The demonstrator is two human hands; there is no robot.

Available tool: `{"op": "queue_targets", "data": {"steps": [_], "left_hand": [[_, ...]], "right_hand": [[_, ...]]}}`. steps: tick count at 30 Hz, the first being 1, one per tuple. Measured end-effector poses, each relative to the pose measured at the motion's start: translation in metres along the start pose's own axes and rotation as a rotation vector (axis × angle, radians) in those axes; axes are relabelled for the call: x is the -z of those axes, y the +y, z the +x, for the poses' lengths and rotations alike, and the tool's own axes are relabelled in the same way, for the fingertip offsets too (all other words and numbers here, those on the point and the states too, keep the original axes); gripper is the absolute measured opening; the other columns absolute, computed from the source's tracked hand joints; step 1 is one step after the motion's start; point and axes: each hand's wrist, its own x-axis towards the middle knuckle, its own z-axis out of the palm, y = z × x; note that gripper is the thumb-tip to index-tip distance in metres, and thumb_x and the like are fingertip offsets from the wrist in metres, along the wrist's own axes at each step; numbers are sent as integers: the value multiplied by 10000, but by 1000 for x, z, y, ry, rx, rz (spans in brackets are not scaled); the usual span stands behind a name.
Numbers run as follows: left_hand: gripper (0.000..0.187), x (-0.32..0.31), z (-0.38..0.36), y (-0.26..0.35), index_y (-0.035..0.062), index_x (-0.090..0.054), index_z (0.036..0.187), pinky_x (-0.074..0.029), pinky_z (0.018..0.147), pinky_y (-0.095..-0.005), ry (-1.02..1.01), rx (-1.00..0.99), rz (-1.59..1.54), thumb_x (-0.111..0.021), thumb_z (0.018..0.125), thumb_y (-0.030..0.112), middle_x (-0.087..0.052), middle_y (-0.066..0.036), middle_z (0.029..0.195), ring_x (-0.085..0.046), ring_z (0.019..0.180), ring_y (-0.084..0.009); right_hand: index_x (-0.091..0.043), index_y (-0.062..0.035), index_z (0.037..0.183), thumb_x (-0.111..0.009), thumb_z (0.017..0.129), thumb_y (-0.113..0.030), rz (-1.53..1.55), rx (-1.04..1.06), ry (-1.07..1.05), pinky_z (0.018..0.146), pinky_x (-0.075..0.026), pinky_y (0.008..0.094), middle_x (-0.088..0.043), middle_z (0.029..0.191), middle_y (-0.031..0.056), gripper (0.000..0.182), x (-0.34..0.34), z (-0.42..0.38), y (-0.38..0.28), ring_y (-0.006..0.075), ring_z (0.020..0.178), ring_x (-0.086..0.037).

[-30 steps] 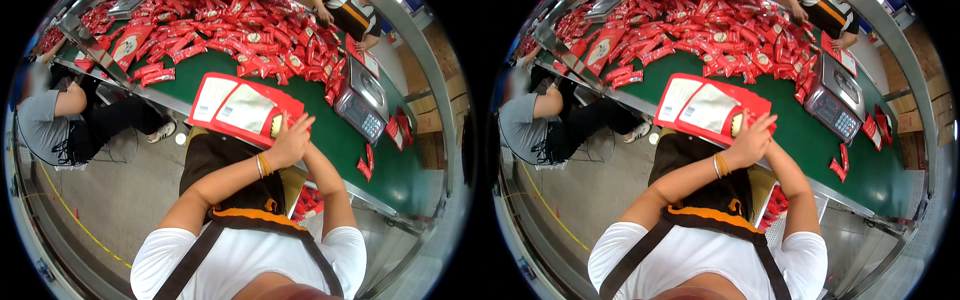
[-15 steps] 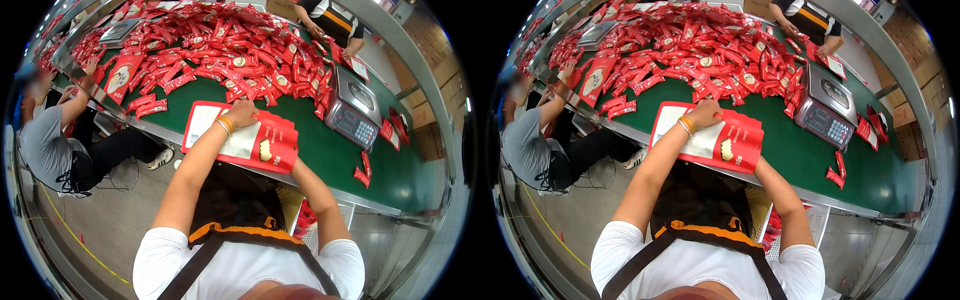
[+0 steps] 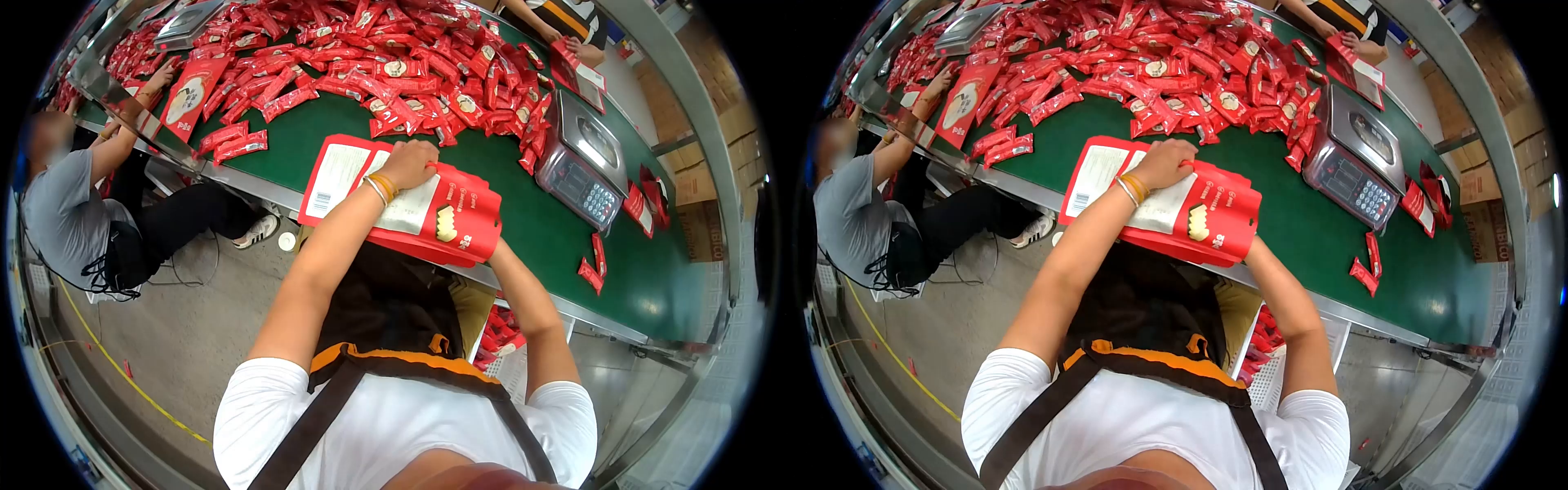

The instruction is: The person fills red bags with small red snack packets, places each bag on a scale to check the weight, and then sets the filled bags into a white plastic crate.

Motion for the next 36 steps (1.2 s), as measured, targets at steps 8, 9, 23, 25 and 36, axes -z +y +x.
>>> {"op": "queue_targets", "data": {"steps": [8, 9, 23, 25, 36], "left_hand": [[272, 58, -35, 16, 89, -662, 1103, -255, 1095, -569, 73, 154, 252, -610, 853, 183, -566, -85, 1319, -485, 1268, -266], [341, 64, -49, 25, 88, -615, 1189, -204, 1108, -613, 212, 188, 235, -598, 864, 189, -523, -112, 1366, -443, 1311, -295], [559, 22, -73, 33, 0, -384, 1437, -210, 1137, -596, 190, 185, 431, -494, 944, 240, -367, -220, 1505, -330, 1399, -400], [535, 22, -74, 35, -12, -414, 1413, -222, 1144, -565, 195, 178, 350, -493, 946, 236, -394, -220, 1486, -333, 1398, -396], [471, 23, -71, 36, -23, -477, 1353, -216, 1152, -552, 189, 201, 293, -480, 939, 202, -452, -235, 1424, -379, 1357, -412]], "right_hand": [[-518, -65, 1360, -649, 894, -145, 151, 43, 38, 1039, -446, 399, -573, 1332, 131, 491, -27, 28, 12, 261, 1193, -562], [-517, -64, 1361, -649, 895, -146, 157, 44, 41, 1041, -445, 399, -572, 1335, 130, 491, -27, 31, 11, 259, 1194, -562], [-691, -25, 1052, -638, 833, -98, -479, -341, -16, 849, -513, 325, -712, 1070, 82, 237, 61, -14, -55, 148, 960, -642], [-667, -14, 915, -561, 864, -100, -903, 27, 315, 726, -503, 329, -657, 828, 122, 146, 93, 6, -77, 205, 747, -629], [-569, -201, 1329, -564, 827, -498, -1535, -126, 49, 1027, -217, 765, -458, 1440, 116, 583, -77, 228, -106, 310, 1368, -390]]}}
